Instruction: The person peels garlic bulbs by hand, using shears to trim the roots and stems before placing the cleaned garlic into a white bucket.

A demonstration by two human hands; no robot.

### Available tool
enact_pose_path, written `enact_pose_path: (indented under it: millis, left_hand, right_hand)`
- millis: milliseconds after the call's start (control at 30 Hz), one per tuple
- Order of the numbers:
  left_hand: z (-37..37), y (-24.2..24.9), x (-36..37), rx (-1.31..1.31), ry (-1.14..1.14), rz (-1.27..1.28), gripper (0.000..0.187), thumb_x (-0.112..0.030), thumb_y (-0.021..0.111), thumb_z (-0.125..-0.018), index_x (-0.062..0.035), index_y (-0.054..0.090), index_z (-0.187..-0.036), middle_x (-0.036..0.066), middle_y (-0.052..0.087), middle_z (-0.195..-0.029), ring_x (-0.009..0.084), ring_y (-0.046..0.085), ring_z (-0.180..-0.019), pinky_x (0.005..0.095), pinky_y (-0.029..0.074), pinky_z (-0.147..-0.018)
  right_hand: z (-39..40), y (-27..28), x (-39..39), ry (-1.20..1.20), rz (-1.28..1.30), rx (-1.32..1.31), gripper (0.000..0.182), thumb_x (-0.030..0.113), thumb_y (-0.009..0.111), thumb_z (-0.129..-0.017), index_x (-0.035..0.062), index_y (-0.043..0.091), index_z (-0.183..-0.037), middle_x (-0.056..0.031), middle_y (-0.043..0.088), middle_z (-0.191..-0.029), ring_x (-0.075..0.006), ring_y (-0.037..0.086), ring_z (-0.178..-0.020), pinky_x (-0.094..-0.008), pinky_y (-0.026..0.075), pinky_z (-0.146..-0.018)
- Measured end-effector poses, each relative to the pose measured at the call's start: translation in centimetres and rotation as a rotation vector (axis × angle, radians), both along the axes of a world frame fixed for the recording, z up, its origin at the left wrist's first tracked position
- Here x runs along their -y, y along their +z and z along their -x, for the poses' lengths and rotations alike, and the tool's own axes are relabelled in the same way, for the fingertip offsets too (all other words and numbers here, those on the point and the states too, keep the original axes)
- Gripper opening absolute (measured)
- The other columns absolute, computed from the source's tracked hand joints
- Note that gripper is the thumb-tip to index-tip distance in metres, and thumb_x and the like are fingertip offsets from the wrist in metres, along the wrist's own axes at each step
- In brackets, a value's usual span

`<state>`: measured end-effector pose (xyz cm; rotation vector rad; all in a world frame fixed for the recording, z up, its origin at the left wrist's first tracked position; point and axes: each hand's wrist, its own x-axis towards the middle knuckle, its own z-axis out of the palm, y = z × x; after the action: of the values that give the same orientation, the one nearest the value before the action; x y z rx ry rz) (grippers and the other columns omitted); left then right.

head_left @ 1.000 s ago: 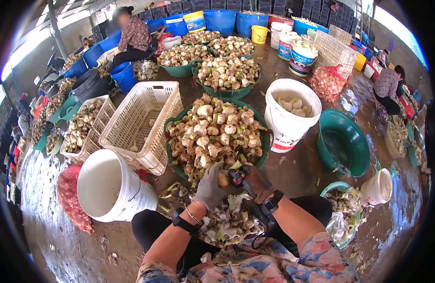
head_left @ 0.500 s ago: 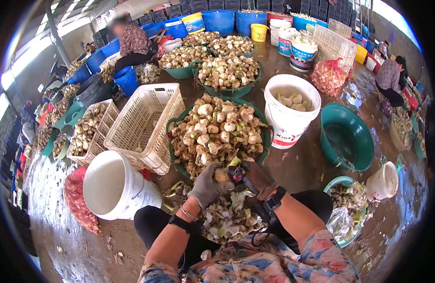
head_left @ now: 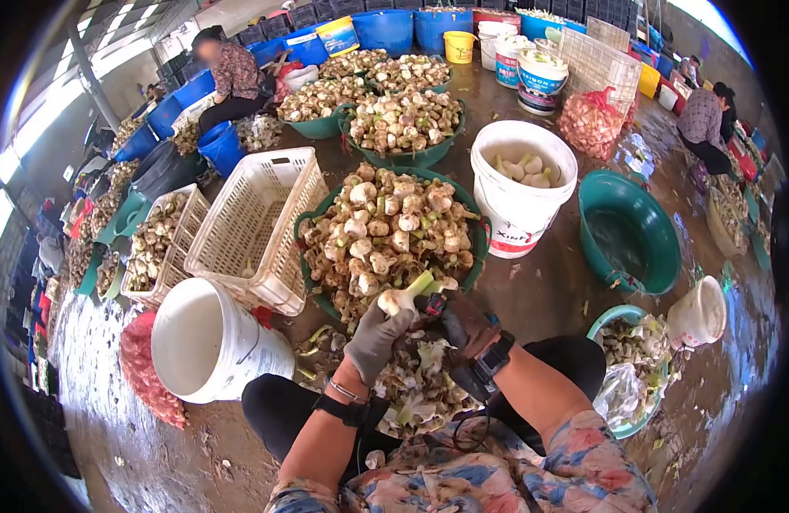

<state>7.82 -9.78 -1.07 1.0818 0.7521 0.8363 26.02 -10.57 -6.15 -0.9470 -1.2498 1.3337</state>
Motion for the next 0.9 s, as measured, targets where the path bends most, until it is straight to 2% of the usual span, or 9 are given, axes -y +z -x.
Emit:
enact_pose_path:
  millis: [100,167,300,367,467,600,700,833,900]
  left_hand:
    - [-0.2,0.1,-0.3,-0.018,0.260,-0.038,0.050,-0.025,0.066,-0.086,0.0001,0.047,-0.124,0.004,0.056,-0.100,0.0115,0.055,-0.085,0.0252,0.047,-0.076]
    - [-0.1,-0.5,-1.8,-0.533,0.664,-0.397,0.043,-0.019,0.066,-0.084,0.0037,0.052,-0.118,0.011,0.059,-0.105,0.0181,0.058,-0.095,0.0316,0.047,-0.082]
    - [-0.6,-1.1,-2.2,-0.760,0.458,-0.702,0.036,-0.016,0.065,-0.084,0.0043,0.054,-0.112,0.012,0.057,-0.113,0.0206,0.057,-0.099,0.0322,0.046,-0.089]
    - [-0.5,-2.2,-1.8,-0.700,0.335,-0.937,0.034,-0.015,0.065,-0.084,0.0041,0.055,-0.110,0.010,0.057,-0.113,0.0209,0.058,-0.100,0.0322,0.046,-0.090]
    - [0.1,-1.4,-0.3,0.062,0.059,0.109,0.025,-0.006,0.059,-0.088,0.0013,0.056,-0.112,0.007,0.057,-0.112,0.0182,0.058,-0.100,0.0303,0.050,-0.086]
    - [1.5,-1.0,0.2,0.151,0.066,0.214,0.029,-0.012,0.059,-0.090,-0.0007,0.055,-0.117,0.008,0.061,-0.108,0.0168,0.059,-0.100,0.0303,0.050,-0.085]
    - [1.2,-0.5,0.3,0.346,0.051,0.136,0.031,-0.016,0.057,-0.091,0.0001,0.054,-0.118,0.008,0.060,-0.110,0.0170,0.059,-0.098,0.0326,0.050,-0.086]
    - [1.9,0.7,-0.4,0.467,0.144,0.108,0.036,-0.024,0.053,-0.094,0.0027,0.053,-0.118,0.010,0.060,-0.112,0.0214,0.059,-0.102,0.0341,0.048,-0.090]
    - [2.0,0.4,-1.9,0.432,0.372,0.037,0.039,-0.029,0.044,-0.097,0.0023,0.050,-0.119,0.012,0.058,-0.113,0.0238,0.057,-0.104,0.0365,0.049,-0.090]
  right_hand:
    - [0.0,-2.3,-0.6,-0.037,0.311,-0.313,0.029,0.007,0.055,-0.087,0.0005,0.055,-0.115,-0.0071,0.062,-0.104,-0.0130,0.060,-0.089,-0.0262,0.051,-0.076]
    - [0.8,-2.5,-0.6,-0.108,-0.055,0.020,0.029,0.008,0.051,-0.090,-0.0018,0.051,-0.118,-0.0124,0.059,-0.109,-0.0218,0.058,-0.095,-0.0340,0.046,-0.086]
    - [1.6,0.4,0.7,-0.169,0.134,0.433,0.025,0.007,0.049,-0.091,-0.0013,0.053,-0.115,-0.0117,0.058,-0.112,-0.0203,0.057,-0.097,-0.0333,0.044,-0.088]
    - [1.6,-0.7,0.5,-0.050,0.085,-0.021,0.024,0.010,0.054,-0.089,-0.0016,0.055,-0.110,-0.0110,0.059,-0.111,-0.0186,0.056,-0.096,-0.0334,0.045,-0.085]
    - [0.7,-1.0,1.1,0.075,0.035,0.069,0.029,0.020,0.059,-0.086,-0.0017,0.056,-0.106,-0.0152,0.063,-0.102,-0.0239,0.060,-0.090,-0.0353,0.047,-0.080]
    - [-1.0,-1.3,-0.5,-0.091,-0.034,0.843,0.032,0.024,0.061,-0.080,0.0003,0.059,-0.102,-0.0232,0.063,-0.086,-0.0377,0.061,-0.085,-0.0420,0.049,-0.073]
    - [-0.3,-2.0,0.0,-0.002,-0.074,1.185,0.026,0.017,0.060,-0.076,0.0009,0.061,-0.096,-0.0216,0.064,-0.086,-0.0377,0.062,-0.084,-0.0448,0.049,-0.072]
    - [1.3,-4.9,3.2,-0.070,-0.557,1.171,0.021,0.014,0.059,-0.072,0.0031,0.063,-0.090,-0.0184,0.064,-0.084,-0.0354,0.062,-0.079,-0.0453,0.049,-0.069]
    - [1.8,-3.8,4.6,0.434,-0.236,1.288,0.021,0.012,0.059,-0.069,0.0048,0.064,-0.088,-0.0168,0.064,-0.086,-0.0350,0.061,-0.079,-0.0454,0.049,-0.070]
